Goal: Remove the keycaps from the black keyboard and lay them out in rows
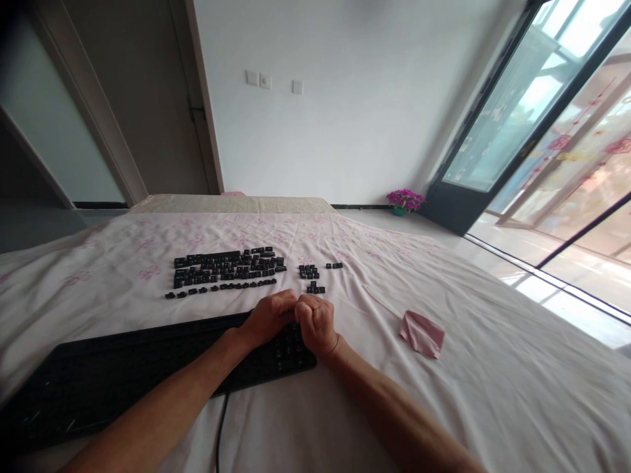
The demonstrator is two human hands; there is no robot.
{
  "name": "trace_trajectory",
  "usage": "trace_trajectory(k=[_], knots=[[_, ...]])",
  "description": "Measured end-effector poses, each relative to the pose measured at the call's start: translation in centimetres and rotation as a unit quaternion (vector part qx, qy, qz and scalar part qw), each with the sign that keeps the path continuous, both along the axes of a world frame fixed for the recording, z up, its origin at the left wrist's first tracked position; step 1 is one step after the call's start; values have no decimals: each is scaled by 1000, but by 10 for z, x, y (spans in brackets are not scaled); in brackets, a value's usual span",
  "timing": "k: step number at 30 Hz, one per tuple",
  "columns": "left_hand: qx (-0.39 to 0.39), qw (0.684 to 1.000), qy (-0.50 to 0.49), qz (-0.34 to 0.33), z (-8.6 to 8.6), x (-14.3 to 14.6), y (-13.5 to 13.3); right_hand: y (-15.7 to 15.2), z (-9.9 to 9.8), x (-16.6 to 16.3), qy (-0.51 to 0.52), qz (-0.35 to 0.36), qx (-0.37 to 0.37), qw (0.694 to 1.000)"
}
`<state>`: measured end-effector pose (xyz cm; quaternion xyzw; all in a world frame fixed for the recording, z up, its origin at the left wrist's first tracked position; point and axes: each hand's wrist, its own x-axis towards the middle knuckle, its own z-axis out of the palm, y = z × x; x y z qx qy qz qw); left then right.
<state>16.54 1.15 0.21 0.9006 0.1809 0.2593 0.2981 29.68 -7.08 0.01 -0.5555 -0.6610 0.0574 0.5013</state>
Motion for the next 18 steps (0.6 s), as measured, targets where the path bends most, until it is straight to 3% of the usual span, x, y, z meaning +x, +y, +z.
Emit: trace_trajectory(k=[7, 14, 18], knots=[[-41, 999, -20, -8, 1, 0, 0, 2, 4, 1, 56, 9, -5, 998], [-115, 992, -40, 22, 3, 3, 2, 4, 11, 11, -87, 27, 50, 995], [-181, 981, -63, 37, -1, 4, 6, 6, 21, 17, -90, 7, 75, 993]])
